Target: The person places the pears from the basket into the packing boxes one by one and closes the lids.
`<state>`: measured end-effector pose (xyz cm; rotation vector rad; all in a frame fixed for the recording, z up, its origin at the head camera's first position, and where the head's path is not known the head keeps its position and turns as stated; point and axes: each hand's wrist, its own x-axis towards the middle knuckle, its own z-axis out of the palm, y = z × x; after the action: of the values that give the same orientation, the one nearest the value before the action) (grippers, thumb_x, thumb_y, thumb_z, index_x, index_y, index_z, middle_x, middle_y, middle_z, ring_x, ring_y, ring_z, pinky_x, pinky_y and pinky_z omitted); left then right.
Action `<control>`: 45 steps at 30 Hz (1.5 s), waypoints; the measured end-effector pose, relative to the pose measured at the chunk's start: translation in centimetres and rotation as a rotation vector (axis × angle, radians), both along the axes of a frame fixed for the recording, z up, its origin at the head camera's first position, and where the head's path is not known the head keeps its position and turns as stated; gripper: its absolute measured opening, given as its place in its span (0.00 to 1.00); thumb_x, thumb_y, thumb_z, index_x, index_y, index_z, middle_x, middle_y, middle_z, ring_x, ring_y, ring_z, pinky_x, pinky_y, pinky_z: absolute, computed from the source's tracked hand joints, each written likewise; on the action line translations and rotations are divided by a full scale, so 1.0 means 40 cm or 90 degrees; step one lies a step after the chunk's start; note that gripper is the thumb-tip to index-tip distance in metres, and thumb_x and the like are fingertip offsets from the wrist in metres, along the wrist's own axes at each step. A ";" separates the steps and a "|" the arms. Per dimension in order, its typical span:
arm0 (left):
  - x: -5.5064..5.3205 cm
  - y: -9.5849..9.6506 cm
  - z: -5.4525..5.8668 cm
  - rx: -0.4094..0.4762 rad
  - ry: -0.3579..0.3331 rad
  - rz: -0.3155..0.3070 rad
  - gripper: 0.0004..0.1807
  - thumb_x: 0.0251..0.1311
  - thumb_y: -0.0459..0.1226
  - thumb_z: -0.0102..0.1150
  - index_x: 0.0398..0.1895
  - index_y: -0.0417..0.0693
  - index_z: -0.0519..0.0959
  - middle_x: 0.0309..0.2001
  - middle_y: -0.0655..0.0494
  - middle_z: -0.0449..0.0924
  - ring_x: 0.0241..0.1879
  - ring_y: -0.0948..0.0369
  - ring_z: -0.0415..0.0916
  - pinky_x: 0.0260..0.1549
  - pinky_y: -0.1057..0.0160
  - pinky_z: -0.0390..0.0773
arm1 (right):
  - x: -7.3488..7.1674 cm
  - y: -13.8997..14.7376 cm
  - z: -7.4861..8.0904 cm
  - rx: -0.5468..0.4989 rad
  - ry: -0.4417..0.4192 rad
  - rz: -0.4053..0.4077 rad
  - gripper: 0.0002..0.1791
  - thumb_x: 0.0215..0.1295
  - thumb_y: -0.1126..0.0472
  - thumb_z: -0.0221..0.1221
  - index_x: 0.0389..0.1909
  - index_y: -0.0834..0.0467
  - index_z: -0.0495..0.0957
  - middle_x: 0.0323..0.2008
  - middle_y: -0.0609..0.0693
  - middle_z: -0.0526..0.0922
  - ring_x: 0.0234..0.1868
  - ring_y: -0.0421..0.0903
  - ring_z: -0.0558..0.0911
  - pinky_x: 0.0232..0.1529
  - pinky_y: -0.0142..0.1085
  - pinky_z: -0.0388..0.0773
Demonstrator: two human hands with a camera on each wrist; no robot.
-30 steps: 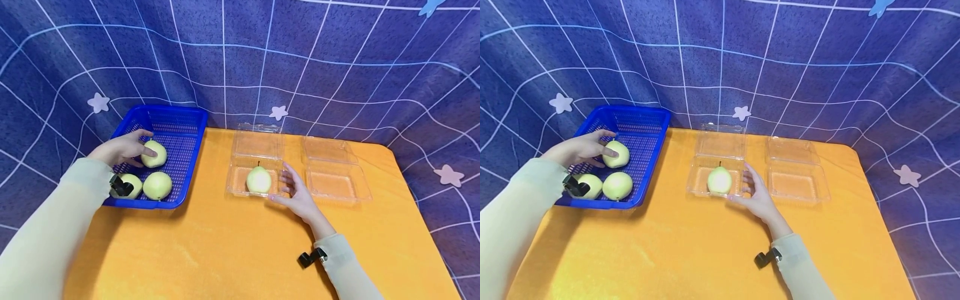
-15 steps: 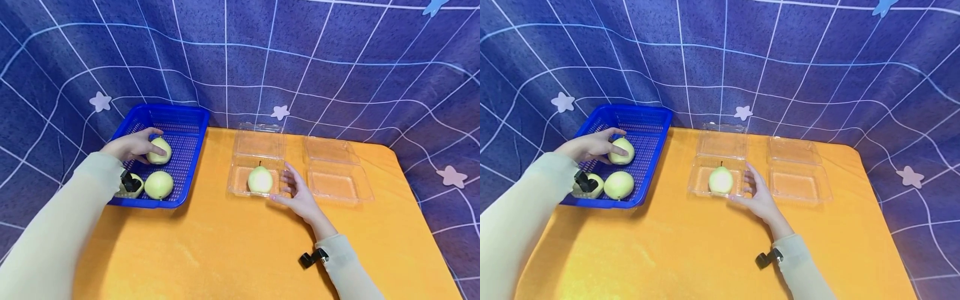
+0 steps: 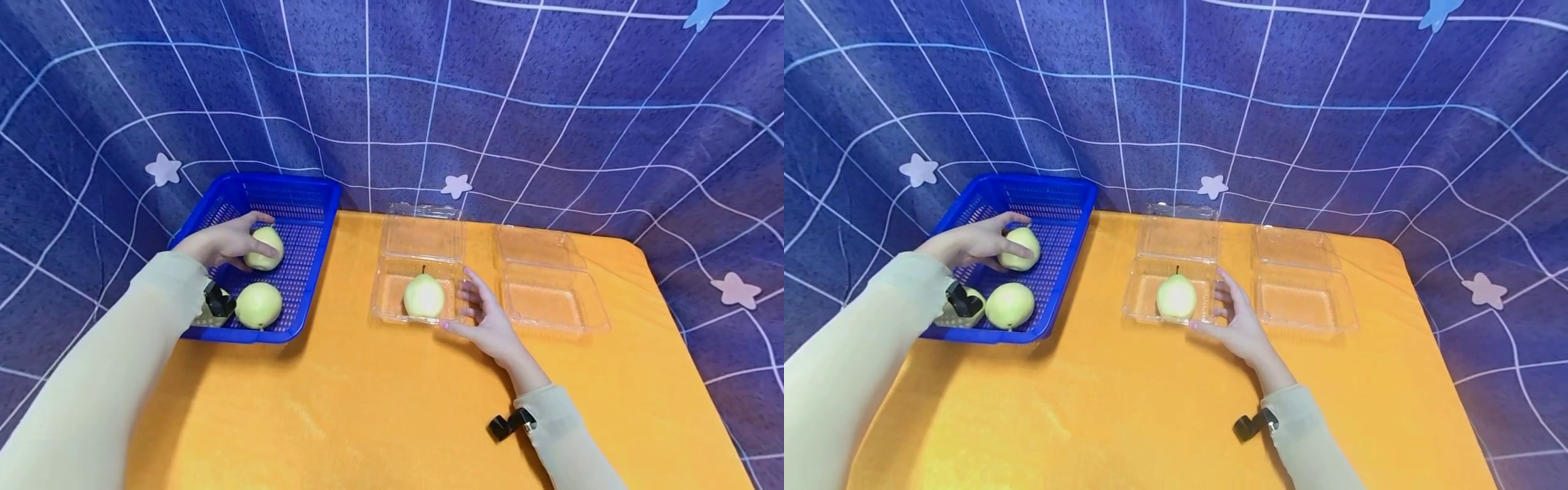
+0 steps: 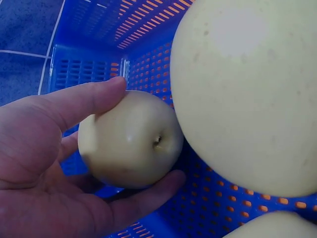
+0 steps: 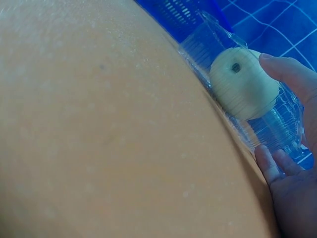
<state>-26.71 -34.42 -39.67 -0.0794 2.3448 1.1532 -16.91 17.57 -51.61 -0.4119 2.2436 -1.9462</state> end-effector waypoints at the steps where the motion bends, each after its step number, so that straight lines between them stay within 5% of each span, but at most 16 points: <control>1: 0.000 0.002 0.000 -0.001 0.000 0.000 0.52 0.75 0.36 0.68 0.89 0.44 0.42 0.78 0.26 0.51 0.66 0.35 0.72 0.54 0.33 0.84 | 0.000 0.000 0.000 0.001 0.000 0.000 0.64 0.61 0.71 0.78 0.90 0.45 0.49 0.79 0.59 0.64 0.77 0.59 0.68 0.64 0.30 0.76; 24: -0.004 -0.001 -0.019 -0.015 0.032 -0.029 0.52 0.74 0.41 0.71 0.88 0.43 0.47 0.74 0.29 0.60 0.62 0.39 0.77 0.53 0.40 0.86 | 0.000 -0.001 0.001 -0.007 0.006 0.001 0.64 0.60 0.72 0.78 0.90 0.46 0.50 0.79 0.60 0.64 0.76 0.59 0.68 0.64 0.30 0.77; 32: 0.000 0.014 -0.018 -0.036 0.053 -0.077 0.51 0.72 0.42 0.72 0.87 0.41 0.50 0.73 0.28 0.59 0.61 0.39 0.76 0.49 0.44 0.88 | -0.001 -0.002 0.000 -0.005 0.003 -0.002 0.64 0.61 0.71 0.78 0.90 0.44 0.50 0.79 0.60 0.64 0.76 0.59 0.68 0.64 0.30 0.76; 37: 0.000 0.017 -0.022 -0.046 0.050 -0.064 0.49 0.74 0.40 0.70 0.88 0.43 0.49 0.77 0.30 0.56 0.67 0.37 0.71 0.55 0.39 0.85 | 0.000 -0.002 0.001 -0.005 0.000 0.000 0.64 0.61 0.71 0.78 0.90 0.45 0.50 0.79 0.60 0.64 0.76 0.59 0.68 0.64 0.29 0.76; 45: 0.012 0.024 -0.021 -0.031 0.057 -0.048 0.49 0.73 0.37 0.69 0.88 0.42 0.50 0.71 0.30 0.63 0.61 0.39 0.77 0.54 0.37 0.85 | 0.002 0.002 0.000 -0.005 0.001 0.002 0.64 0.61 0.70 0.78 0.90 0.44 0.50 0.80 0.60 0.63 0.77 0.59 0.67 0.64 0.28 0.76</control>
<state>-26.23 -33.47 -40.50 0.0429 2.4327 1.0834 -16.82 17.65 -51.61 -0.4181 2.2355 -1.9553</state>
